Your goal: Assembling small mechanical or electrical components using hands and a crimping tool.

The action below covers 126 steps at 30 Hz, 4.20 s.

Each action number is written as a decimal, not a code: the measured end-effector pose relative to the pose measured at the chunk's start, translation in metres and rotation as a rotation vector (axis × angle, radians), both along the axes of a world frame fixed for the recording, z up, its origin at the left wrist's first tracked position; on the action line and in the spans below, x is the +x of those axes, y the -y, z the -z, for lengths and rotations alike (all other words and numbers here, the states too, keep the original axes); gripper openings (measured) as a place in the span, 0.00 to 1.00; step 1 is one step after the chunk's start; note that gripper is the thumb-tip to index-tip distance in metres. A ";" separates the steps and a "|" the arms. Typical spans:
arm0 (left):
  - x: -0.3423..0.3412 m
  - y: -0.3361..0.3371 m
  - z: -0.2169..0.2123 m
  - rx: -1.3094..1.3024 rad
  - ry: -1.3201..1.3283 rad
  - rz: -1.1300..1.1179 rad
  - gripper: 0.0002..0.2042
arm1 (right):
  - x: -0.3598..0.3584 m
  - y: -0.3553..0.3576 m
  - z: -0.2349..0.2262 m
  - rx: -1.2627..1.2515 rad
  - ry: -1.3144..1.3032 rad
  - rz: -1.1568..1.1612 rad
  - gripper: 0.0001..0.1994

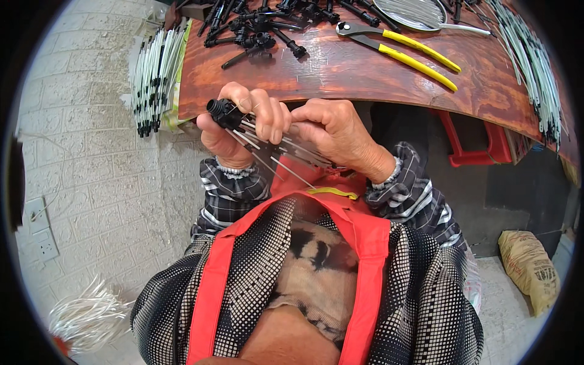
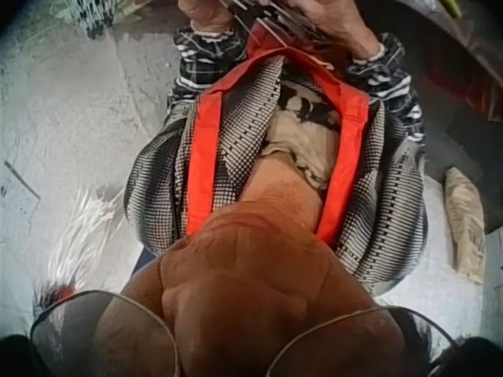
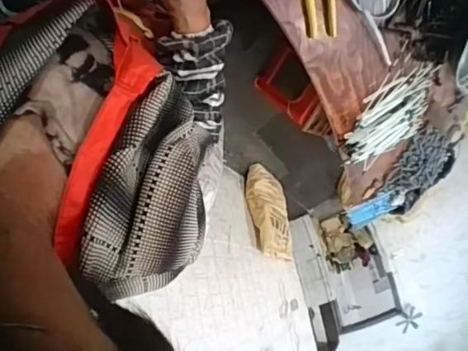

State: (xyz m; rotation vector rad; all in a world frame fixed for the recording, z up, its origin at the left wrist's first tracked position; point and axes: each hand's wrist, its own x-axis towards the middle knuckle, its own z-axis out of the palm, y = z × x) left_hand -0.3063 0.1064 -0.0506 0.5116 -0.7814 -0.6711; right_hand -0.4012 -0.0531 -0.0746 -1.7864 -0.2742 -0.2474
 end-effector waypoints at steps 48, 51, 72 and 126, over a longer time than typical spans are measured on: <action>-0.015 0.000 -0.011 0.240 -0.072 -0.201 0.32 | -0.021 0.034 -0.101 -1.258 0.097 0.351 0.26; -0.016 -0.002 -0.010 0.252 -0.077 -0.201 0.33 | -0.018 0.031 -0.102 -1.297 0.182 0.397 0.26; -0.010 -0.001 0.000 0.250 -0.064 -0.208 0.32 | -0.008 0.030 -0.086 -1.367 0.301 0.560 0.25; -0.003 -0.005 0.000 0.219 -0.178 -0.297 0.27 | 0.011 0.027 -0.066 -0.952 0.115 0.345 0.32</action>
